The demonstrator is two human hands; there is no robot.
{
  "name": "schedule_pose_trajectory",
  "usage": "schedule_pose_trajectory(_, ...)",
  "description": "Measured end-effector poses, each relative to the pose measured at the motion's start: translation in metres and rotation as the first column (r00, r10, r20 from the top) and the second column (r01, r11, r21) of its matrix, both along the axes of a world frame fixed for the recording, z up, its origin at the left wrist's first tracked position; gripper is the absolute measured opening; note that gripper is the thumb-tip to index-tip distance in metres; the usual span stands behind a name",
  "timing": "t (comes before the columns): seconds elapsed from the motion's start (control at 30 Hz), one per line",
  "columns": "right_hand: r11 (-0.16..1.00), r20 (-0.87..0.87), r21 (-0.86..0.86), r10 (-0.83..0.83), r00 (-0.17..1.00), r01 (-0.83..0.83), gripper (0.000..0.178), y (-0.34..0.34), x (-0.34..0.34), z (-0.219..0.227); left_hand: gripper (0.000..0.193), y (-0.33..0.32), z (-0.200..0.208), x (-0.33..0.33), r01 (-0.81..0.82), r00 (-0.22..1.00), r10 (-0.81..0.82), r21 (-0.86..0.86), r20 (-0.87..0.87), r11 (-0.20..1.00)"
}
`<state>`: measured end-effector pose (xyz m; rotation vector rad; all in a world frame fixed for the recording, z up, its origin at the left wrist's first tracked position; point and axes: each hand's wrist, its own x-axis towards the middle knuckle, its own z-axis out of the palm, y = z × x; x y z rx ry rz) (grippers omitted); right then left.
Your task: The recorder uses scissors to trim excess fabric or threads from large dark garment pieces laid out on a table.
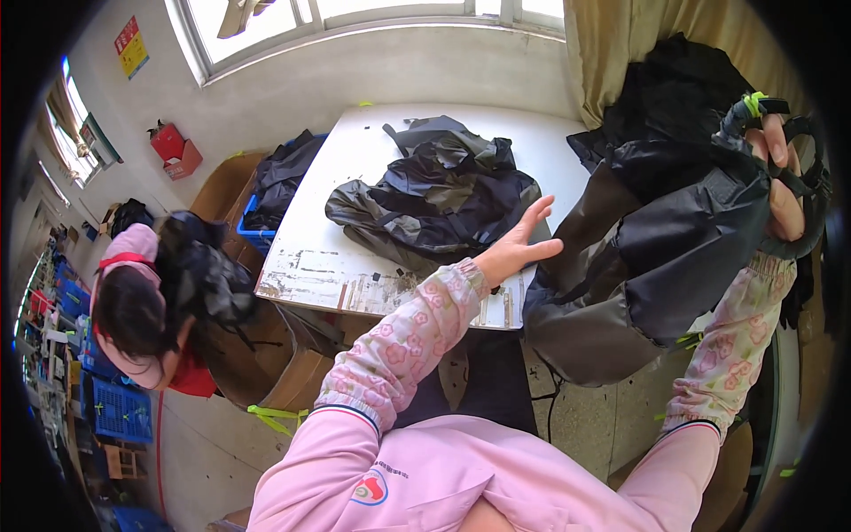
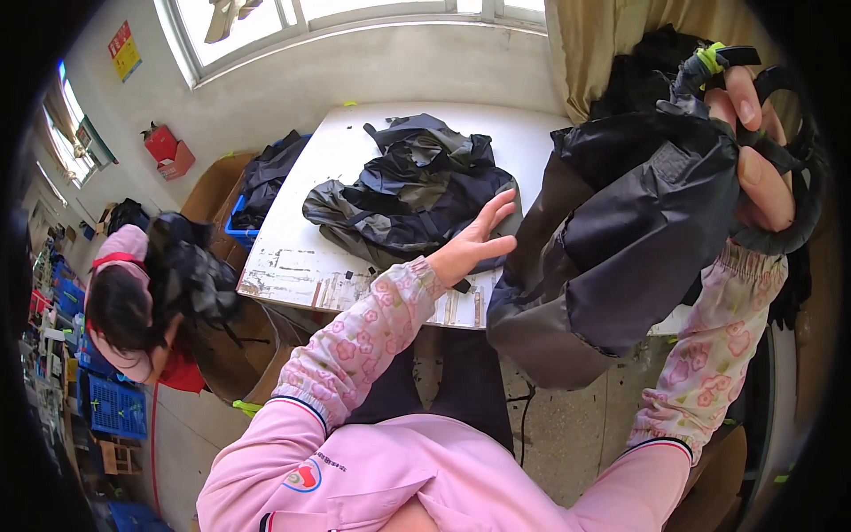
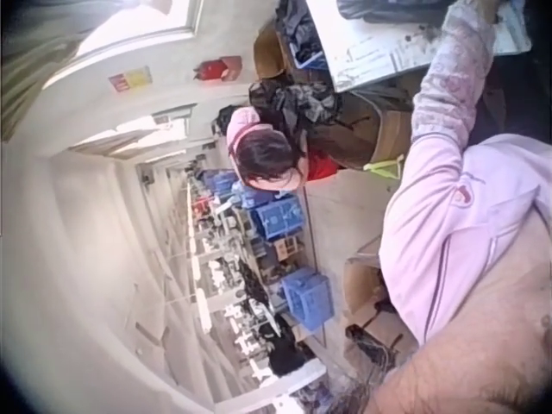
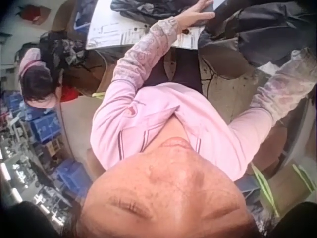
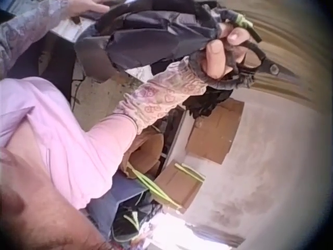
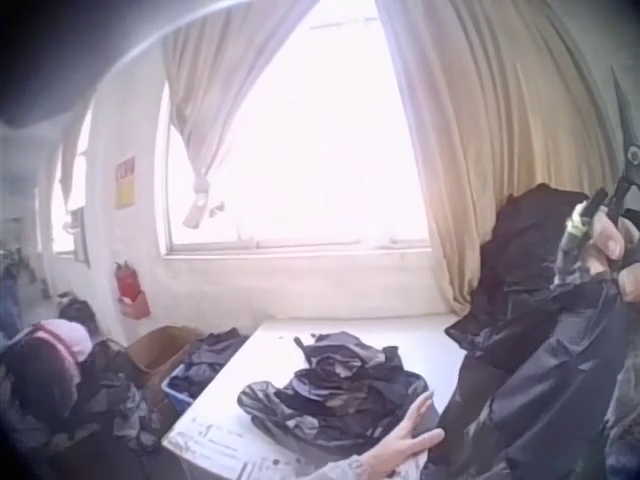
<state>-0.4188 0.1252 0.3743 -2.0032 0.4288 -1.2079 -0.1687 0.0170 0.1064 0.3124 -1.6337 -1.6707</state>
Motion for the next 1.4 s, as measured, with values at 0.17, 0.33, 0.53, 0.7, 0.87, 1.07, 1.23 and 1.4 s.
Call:
schedule_pose_trajectory(0.17,1.000,0.091,-0.008,0.012,0.996,-0.011,0.038,0.005,-0.025,-0.005,0.078,0.003,0.042,-0.031,0.099,0.994,-0.098,0.011,-0.043,0.995)
schedule_pose_trajectory(0.33,0.985,-0.022,0.161,0.075,0.997,-0.070,0.030,-0.003,-0.078,-0.007,0.035,0.027,0.040,-0.002,0.411,0.911,-0.390,0.221,-0.132,0.884)
schedule_pose_trajectory(0.53,0.661,-0.391,-0.025,-0.697,0.601,0.750,0.015,-0.065,-0.025,-0.104,0.042,0.040,-0.011,0.170,0.006,0.979,0.096,0.503,-0.177,0.864)
schedule_pose_trajectory(0.7,0.694,-0.402,0.349,-0.496,0.769,0.630,0.019,-0.061,0.011,-0.247,0.031,0.049,-0.083,0.287,-0.523,0.852,0.402,0.522,0.335,0.674)
schedule_pose_trajectory(0.87,0.718,-0.433,0.477,-0.310,0.846,0.507,0.020,-0.027,0.058,-0.352,0.026,0.074,-0.141,0.346,-0.711,0.024,0.748,-0.514,0.664,0.479)
schedule_pose_trajectory(1.07,0.532,-0.428,0.717,-0.174,0.887,0.450,0.025,0.007,0.083,-0.374,0.026,0.079,-0.078,0.273,-0.246,0.529,0.609,-0.580,0.591,0.777)
schedule_pose_trajectory(1.23,0.475,-0.238,0.820,-0.225,0.945,0.320,0.022,0.028,0.097,-0.412,0.048,0.069,-0.110,0.256,0.070,0.378,0.579,-0.646,0.722,0.760)
schedule_pose_trajectory(1.4,0.494,-0.174,0.814,-0.294,0.940,0.305,0.017,0.040,0.133,-0.429,0.033,0.070,-0.130,0.258,0.071,0.266,0.603,-0.639,0.752,0.766)
